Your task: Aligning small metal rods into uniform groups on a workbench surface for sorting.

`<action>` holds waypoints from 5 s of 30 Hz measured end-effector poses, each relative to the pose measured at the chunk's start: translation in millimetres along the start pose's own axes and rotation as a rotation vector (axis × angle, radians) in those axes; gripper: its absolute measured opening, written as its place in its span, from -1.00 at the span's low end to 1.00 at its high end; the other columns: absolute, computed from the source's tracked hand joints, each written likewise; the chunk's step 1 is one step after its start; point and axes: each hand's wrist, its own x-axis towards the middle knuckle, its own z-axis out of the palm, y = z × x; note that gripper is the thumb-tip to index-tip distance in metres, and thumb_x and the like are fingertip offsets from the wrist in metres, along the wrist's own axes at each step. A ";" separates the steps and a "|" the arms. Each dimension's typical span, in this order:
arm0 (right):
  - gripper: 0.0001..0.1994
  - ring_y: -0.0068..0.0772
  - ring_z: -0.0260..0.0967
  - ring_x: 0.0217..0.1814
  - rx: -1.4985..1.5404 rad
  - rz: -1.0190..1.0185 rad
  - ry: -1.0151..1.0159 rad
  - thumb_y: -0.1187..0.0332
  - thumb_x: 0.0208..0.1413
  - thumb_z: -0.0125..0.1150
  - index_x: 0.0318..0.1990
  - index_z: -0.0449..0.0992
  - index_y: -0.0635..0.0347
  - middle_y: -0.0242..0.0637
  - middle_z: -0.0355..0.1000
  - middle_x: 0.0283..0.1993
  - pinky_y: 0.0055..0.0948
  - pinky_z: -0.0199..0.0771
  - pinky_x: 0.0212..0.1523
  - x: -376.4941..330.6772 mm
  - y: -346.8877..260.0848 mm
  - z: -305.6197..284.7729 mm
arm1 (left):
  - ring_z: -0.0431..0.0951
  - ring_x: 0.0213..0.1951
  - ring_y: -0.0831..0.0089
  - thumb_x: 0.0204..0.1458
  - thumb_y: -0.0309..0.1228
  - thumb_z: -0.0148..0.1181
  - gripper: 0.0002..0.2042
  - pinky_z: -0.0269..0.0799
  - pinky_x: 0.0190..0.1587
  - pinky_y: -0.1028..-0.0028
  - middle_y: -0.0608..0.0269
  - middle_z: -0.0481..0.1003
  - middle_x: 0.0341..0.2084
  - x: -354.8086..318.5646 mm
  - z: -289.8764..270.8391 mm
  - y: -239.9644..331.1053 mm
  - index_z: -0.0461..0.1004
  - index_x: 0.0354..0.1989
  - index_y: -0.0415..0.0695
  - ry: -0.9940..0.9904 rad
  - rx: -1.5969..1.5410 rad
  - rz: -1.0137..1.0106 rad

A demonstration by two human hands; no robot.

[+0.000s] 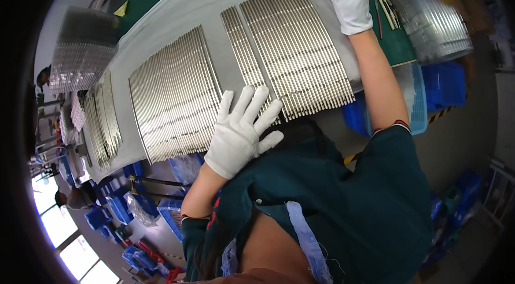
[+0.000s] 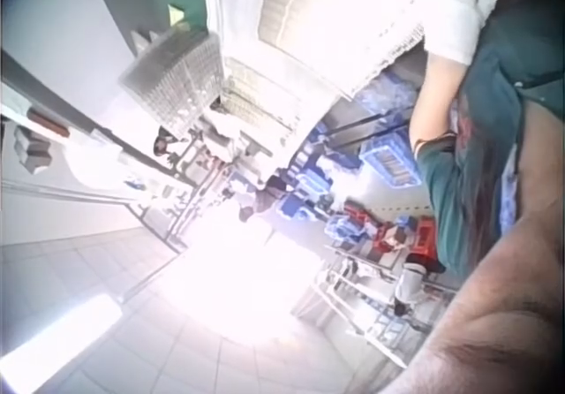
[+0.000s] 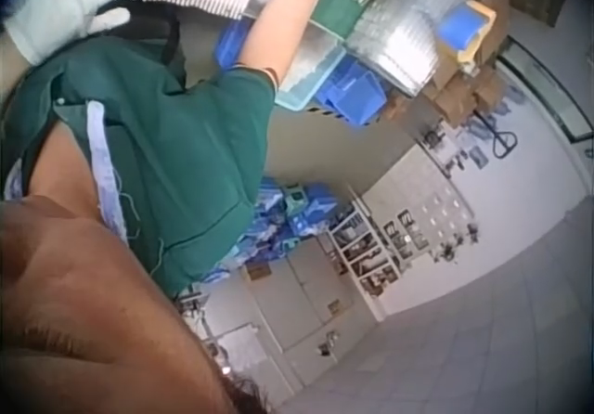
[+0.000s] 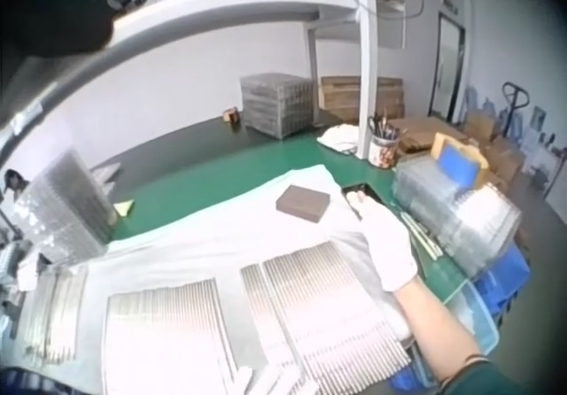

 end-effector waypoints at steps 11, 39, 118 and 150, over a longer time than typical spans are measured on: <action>-0.72 -0.47 0.53 0.06 0.558 0.274 0.057 0.36 0.39 0.09 0.10 0.57 0.34 -0.18 0.60 0.04 -0.53 0.49 0.07 1.5 -19.7 -6.9 | 0.35 0.24 0.18 0.00 0.04 0.29 -0.36 0.13 0.34 0.02 0.16 0.39 0.19 11.8 -2.3 5.3 0.41 0.23 -0.03 -0.025 0.026 0.032; -0.72 -0.32 0.51 0.17 0.732 0.246 0.140 0.44 0.34 0.09 0.13 0.60 0.20 -0.15 0.56 0.15 -0.49 0.47 0.14 -5.8 -1.9 3.6 | 0.31 0.32 0.10 0.10 0.05 0.21 -0.41 0.10 0.35 -0.09 0.20 0.35 0.27 29.5 10.6 9.1 0.38 0.28 0.09 -0.063 0.007 0.116; -0.37 -0.09 0.04 0.57 0.191 -0.611 -0.797 -0.02 0.11 0.24 0.25 0.44 0.20 -0.10 0.21 0.47 -0.02 -0.09 0.56 -56.1 -88.5 -59.0 | 0.28 0.30 -0.06 -0.08 0.19 0.32 -0.23 0.10 0.31 -0.15 -0.01 0.31 0.29 -63.0 8.4 -18.4 0.37 0.27 -0.01 0.067 0.160 -0.390; -0.37 0.04 0.10 0.53 0.105 -0.650 -0.779 -0.05 0.18 0.13 0.28 0.40 0.21 0.02 0.20 0.46 0.03 -0.01 0.51 -45.9 -58.4 -76.5 | 0.35 0.20 0.01 -0.23 0.06 0.46 -0.26 0.19 0.21 -0.10 0.05 0.38 0.17 -54.5 4.2 -17.6 0.44 0.18 0.00 0.163 0.084 -0.389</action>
